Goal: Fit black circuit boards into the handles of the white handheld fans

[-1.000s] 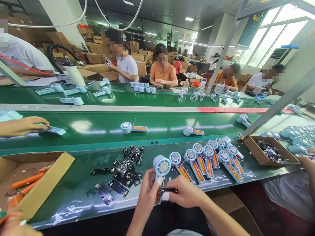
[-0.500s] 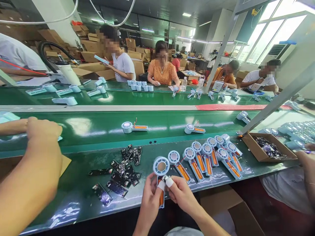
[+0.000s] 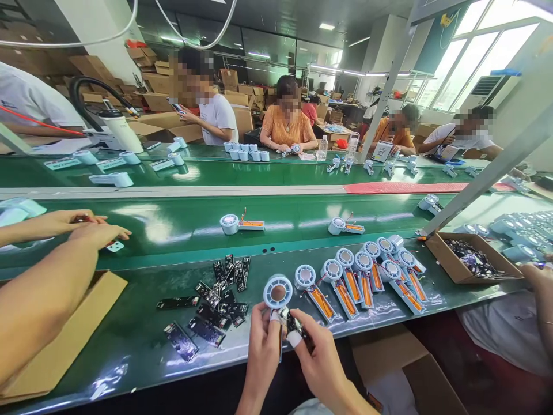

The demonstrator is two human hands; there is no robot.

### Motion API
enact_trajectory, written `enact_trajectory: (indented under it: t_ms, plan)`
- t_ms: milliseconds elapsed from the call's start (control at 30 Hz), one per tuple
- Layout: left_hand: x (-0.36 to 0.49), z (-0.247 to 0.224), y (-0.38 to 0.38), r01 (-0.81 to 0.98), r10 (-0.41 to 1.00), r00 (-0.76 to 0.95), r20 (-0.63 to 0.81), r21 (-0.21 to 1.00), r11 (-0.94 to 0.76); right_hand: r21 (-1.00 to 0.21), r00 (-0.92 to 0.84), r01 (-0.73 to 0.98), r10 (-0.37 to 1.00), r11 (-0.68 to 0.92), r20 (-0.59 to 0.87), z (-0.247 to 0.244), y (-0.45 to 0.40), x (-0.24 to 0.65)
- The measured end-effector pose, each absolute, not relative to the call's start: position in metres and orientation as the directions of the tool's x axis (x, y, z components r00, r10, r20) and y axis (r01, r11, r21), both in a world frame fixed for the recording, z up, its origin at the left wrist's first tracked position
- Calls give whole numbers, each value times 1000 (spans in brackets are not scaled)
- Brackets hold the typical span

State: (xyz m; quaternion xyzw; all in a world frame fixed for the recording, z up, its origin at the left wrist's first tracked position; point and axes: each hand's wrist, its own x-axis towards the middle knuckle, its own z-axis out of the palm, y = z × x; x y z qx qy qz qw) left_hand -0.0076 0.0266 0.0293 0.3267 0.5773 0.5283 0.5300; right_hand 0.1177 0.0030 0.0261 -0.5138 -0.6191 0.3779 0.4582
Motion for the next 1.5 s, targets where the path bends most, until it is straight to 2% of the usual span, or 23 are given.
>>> enact_trajectory:
  t_ms: [133,233,333,400,467,533,600,667,767,833,900,967,1100,1233,1300,1400,1500]
  plan:
    - [-6,30,28,-180,937,-254,-240,964,197,-934,-42,311,985,174,169,19,8,114]
    - [-4,25,26,-251,939,-233,-253,948,193,-875,-60,440,979,203,197,15,13,110]
    - [0,20,23,-256,932,-265,-247,950,179,-658,-162,699,959,279,234,15,15,104]
    - [2,19,23,-249,928,-274,-254,950,187,-461,-252,836,955,297,158,19,14,100]
    - [3,19,24,-238,927,-275,-255,952,192,-299,-305,903,951,308,56,24,13,99]
    - [4,19,26,-230,930,-268,-253,954,193,-216,-343,915,939,340,25,27,13,100]
    - [5,18,28,-183,935,-229,-271,955,232,-232,-391,887,917,398,80,26,14,103]
    - [4,18,29,-83,938,-189,-290,957,279,-301,-396,850,901,432,176,21,15,106]
    - [-7,23,33,89,953,-173,-249,960,267,-365,-314,844,913,394,260,7,16,110]
    - [-24,32,40,206,965,-163,-204,950,235,-341,-260,875,927,345,270,-5,20,110]
    - [-45,44,52,361,966,-199,-164,904,227,-287,-219,908,930,304,294,-17,26,108]
    - [-65,53,71,511,945,-312,-97,821,253,-246,-204,922,914,300,350,-27,35,105]
    - [-86,57,111,674,916,-399,-40,665,322,-252,-283,881,874,399,396,-34,50,96]
    - [-89,49,129,719,923,-379,-70,606,341,-352,-359,806,866,476,349,-16,39,102]
    - [-97,48,130,710,926,-372,-70,622,332,-444,-359,748,863,494,355,-1,29,116]
    - [-117,53,125,648,921,-384,-62,692,317,-557,-250,704,888,440,386,21,24,146]
    - [-127,59,115,514,892,-450,-47,803,302,-481,-202,773,879,413,432,39,38,170]
